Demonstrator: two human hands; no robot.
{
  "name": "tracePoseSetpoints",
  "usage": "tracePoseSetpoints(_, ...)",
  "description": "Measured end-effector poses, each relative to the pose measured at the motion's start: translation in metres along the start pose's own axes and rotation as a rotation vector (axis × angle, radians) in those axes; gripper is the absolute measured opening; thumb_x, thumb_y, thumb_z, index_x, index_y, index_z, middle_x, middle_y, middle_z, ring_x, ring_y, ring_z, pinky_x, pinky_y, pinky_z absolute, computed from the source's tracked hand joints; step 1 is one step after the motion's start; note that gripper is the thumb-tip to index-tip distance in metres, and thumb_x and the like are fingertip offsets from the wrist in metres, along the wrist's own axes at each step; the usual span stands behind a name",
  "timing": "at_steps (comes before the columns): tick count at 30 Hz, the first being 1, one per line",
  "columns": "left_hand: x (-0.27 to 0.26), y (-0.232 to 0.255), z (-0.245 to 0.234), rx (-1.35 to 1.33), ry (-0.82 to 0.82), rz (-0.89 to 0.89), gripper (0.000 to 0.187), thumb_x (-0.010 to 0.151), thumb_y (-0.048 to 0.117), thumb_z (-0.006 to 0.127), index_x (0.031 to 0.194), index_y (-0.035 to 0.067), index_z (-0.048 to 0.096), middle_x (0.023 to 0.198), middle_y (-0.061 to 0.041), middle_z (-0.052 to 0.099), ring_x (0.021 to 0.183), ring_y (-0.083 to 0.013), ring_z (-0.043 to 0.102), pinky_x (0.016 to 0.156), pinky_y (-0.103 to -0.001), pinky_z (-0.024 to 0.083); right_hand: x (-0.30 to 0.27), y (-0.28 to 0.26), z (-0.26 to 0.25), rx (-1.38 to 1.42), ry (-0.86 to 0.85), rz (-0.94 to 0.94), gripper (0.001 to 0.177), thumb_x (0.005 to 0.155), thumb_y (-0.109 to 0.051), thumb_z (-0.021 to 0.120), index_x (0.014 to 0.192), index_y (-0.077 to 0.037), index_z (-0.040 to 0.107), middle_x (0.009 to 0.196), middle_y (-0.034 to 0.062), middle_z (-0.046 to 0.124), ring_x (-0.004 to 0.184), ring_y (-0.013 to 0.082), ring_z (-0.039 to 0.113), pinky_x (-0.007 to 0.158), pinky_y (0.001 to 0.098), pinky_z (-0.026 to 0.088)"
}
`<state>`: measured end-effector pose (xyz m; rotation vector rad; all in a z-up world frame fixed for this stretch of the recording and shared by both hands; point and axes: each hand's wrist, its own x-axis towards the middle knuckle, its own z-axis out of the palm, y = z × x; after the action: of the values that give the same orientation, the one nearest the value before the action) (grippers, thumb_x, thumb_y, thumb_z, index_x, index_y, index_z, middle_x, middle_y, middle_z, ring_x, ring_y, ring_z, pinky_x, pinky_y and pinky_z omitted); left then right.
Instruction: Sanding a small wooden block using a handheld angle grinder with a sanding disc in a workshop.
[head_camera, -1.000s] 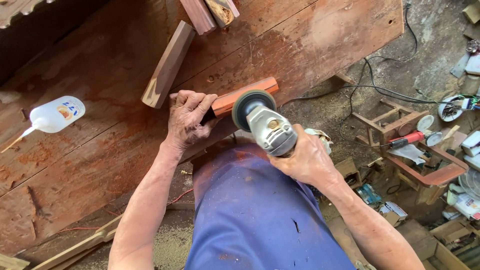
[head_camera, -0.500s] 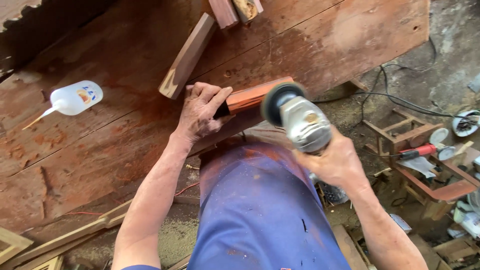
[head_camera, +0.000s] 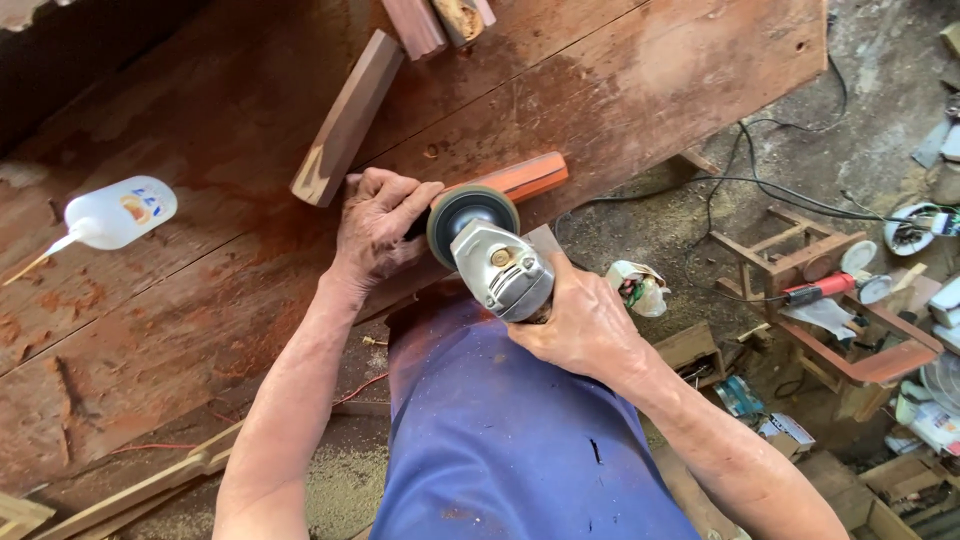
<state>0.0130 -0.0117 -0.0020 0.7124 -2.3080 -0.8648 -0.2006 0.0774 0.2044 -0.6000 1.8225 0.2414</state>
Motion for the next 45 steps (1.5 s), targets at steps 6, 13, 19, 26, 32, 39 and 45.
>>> tracePoseSetpoints(6, 0.007, 0.006, -0.005, 0.003, 0.001, 0.01, 0.049, 0.072, 0.024, 0.088, 0.119, 0.017, 0.075, 0.101, 0.001, 0.068, 0.096, -0.0225, 0.063, 0.088, -0.037, 0.047, 0.011, 0.025, 0.006, -0.009, 0.028, 0.019, 0.069, 0.062, -0.046, 0.084, 0.115, -0.01, 0.058, 0.109, 0.0189, 0.074, 0.115, 0.0411, 0.068, 0.098, 0.0524, 0.054)
tracePoseSetpoints(13, 0.01, 0.011, -0.006, 0.009, -0.013, -0.004, 0.055, 0.069, 0.024, 0.09, 0.121, 0.015, 0.074, 0.1, -0.001, 0.066, 0.096, -0.0247, 0.062, 0.089, -0.04, 0.045, 0.012, 0.043, -0.012, 0.019, 0.096, 0.055, 0.065, 0.066, -0.04, 0.085, 0.116, -0.006, 0.063, 0.106, 0.0273, 0.073, 0.111, 0.0465, 0.069, 0.097, 0.0544, 0.055)
tracePoseSetpoints(19, 0.01, 0.01, -0.006, 0.035, -0.007, 0.022, 0.055, 0.068, 0.023, 0.091, 0.12, 0.015, 0.075, 0.1, 0.0, 0.066, 0.095, -0.0238, 0.062, 0.088, -0.038, 0.045, 0.014, 0.064, -0.032, 0.137, 0.239, 0.104, 0.064, 0.065, -0.036, 0.086, 0.115, -0.004, 0.063, 0.102, 0.0269, 0.073, 0.107, 0.0434, 0.07, 0.09, 0.0539, 0.056)
tracePoseSetpoints(26, 0.001, 0.024, -0.006, 0.147, -0.058, -0.028, 0.058, 0.078, 0.048, 0.078, 0.125, 0.015, 0.073, 0.111, -0.003, 0.067, 0.101, -0.0252, 0.057, 0.095, -0.042, 0.036, 0.011, 0.133, -0.051, 0.461, 0.431, -0.085, 0.044, 0.075, -0.01, 0.082, 0.116, 0.002, 0.07, 0.105, 0.0213, 0.074, 0.101, 0.03, 0.068, 0.088, 0.0483, 0.054)
tracePoseSetpoints(32, -0.011, 0.037, 0.017, 0.117, -0.068, -0.079, 0.051, 0.085, 0.022, 0.082, 0.129, 0.008, 0.062, 0.116, -0.01, 0.061, 0.1, -0.0275, 0.052, 0.089, -0.044, 0.035, 0.014, 0.168, -0.041, 0.456, 0.483, -0.112, 0.043, 0.076, -0.015, 0.086, 0.114, 0.0, 0.071, 0.107, 0.0132, 0.075, 0.1, 0.0224, 0.07, 0.085, 0.0357, 0.058)
tracePoseSetpoints(39, -0.015, 0.025, 0.039, 0.096, 0.083, -0.064, 0.057, 0.078, 0.026, 0.091, 0.127, 0.015, 0.065, 0.111, -0.007, 0.059, 0.102, -0.0301, 0.058, 0.097, -0.046, 0.04, 0.016, 0.171, -0.018, 0.493, 0.576, -0.349, 0.051, 0.071, -0.008, 0.094, 0.115, 0.003, 0.07, 0.099, 0.0187, 0.071, 0.098, 0.0201, 0.065, 0.089, 0.0438, 0.053)
tracePoseSetpoints(45, -0.018, 0.032, 0.028, 0.194, 0.055, -0.093, 0.06, 0.075, 0.033, 0.088, 0.129, 0.015, 0.069, 0.114, -0.005, 0.062, 0.107, -0.0278, 0.056, 0.103, -0.049, 0.035, 0.029, 0.188, 0.004, 0.513, 0.543, -0.324, 0.053, 0.069, -0.011, 0.095, 0.113, 0.001, 0.068, 0.095, 0.0168, 0.07, 0.095, 0.019, 0.064, 0.089, 0.0414, 0.052)
